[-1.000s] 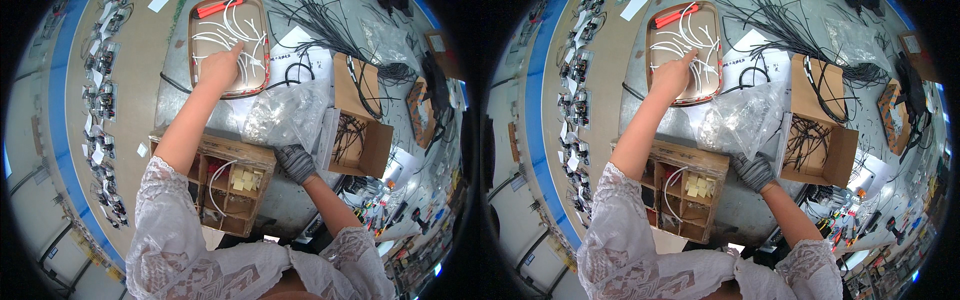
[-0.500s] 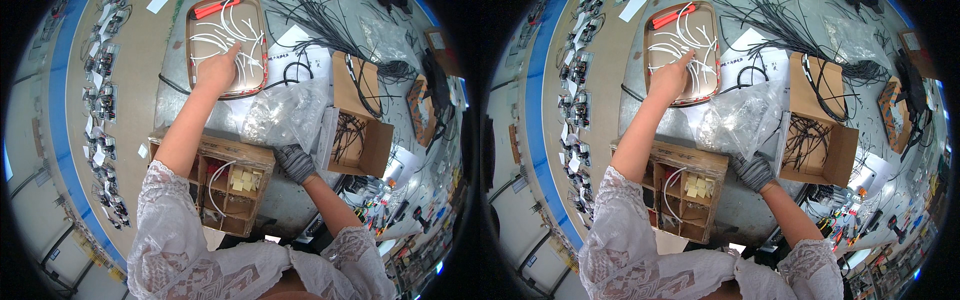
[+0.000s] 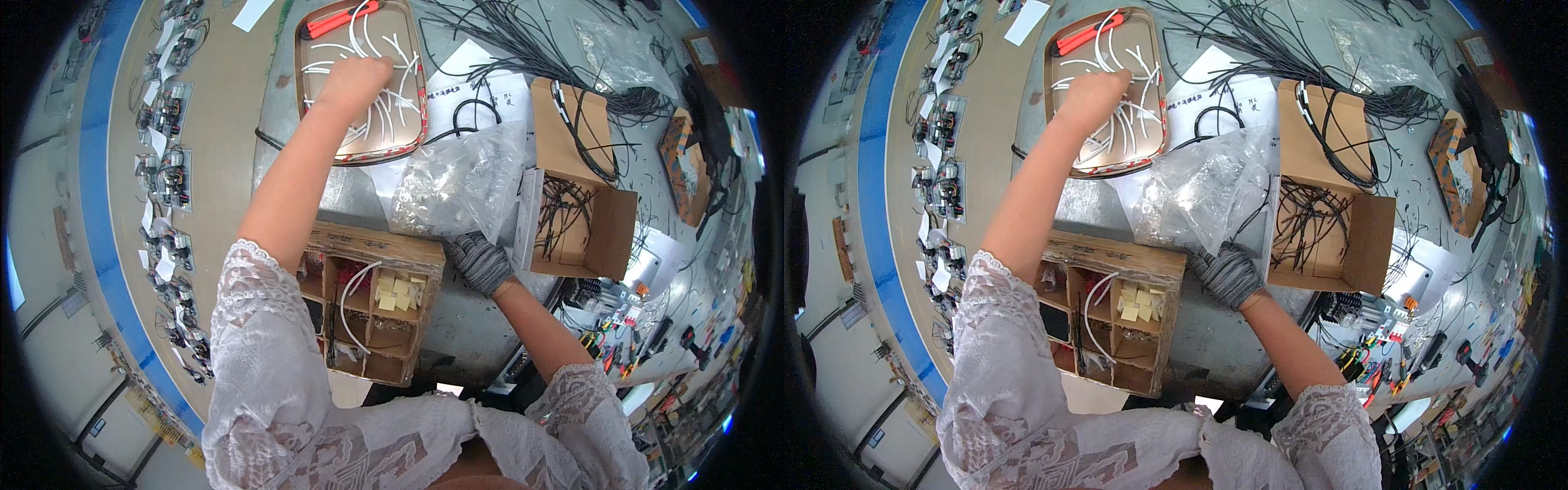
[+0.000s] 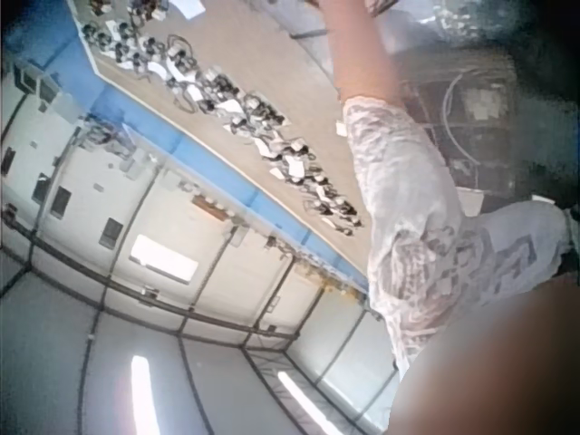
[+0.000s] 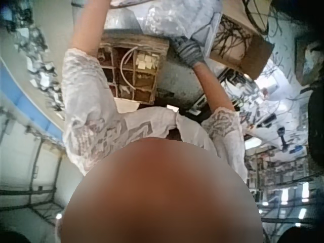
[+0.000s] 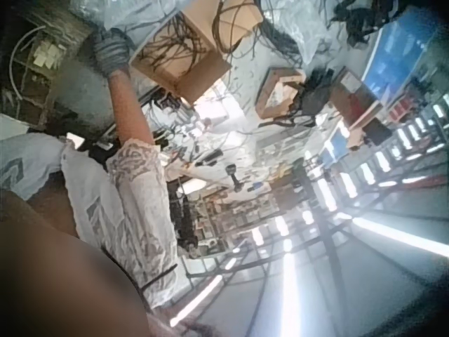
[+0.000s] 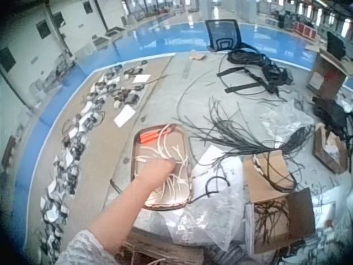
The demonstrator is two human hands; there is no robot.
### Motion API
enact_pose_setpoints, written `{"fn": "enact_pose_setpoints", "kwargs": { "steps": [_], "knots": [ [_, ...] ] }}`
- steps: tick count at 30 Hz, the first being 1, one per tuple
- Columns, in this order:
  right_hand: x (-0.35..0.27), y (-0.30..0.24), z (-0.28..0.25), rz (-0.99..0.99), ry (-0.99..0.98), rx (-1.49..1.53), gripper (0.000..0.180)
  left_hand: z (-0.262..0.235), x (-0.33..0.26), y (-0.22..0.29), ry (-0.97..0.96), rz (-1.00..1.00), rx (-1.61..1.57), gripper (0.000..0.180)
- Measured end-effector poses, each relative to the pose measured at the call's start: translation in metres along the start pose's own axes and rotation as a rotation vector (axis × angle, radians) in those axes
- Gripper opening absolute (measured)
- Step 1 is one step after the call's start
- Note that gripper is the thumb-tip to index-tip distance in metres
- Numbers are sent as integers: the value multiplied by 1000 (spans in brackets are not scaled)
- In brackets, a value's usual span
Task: The person strips the insulation from white wires using pliers and connects them to terminals on an electrical control box. They handle multiple wires one at a time, organizing them and securing connections within the panel.
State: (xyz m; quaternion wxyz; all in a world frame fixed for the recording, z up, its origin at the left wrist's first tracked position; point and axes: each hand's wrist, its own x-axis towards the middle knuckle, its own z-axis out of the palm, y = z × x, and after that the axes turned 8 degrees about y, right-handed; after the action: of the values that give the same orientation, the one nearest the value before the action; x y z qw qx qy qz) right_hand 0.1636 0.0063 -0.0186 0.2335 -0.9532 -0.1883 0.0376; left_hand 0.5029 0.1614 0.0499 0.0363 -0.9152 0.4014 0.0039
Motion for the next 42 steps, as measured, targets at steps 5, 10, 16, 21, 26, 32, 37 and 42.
{"fn": "enact_pose_setpoints", "kwargs": {
  "steps": [5,10,16,21,26,32,37,42],
  "knots": [
    [2,-2,-5,5,-37,16,38,1,3,-12,64,-86,-149,12],
    [5,-2,-7,-16,19,32,36,-4,-6,-30,260,-627,-1075,10],
    [0,2,1,-38,27,-28,38,11,-12,-27,0,-813,-1176,11],
    [-2,3,7,-17,41,-8,38,17,2,7,207,-364,-551,28],
    [-1,1,2,14,-12,-5,35,14,-3,17,76,-211,-246,38],
    [-8,8,23,50,0,61,32,9,-8,18,88,-229,-264,37],
    [-6,7,19,54,10,96,30,19,-13,14,182,-282,-309,28],
    [-5,6,13,52,-36,83,30,22,-1,8,280,-532,-675,22]
  ]
}}
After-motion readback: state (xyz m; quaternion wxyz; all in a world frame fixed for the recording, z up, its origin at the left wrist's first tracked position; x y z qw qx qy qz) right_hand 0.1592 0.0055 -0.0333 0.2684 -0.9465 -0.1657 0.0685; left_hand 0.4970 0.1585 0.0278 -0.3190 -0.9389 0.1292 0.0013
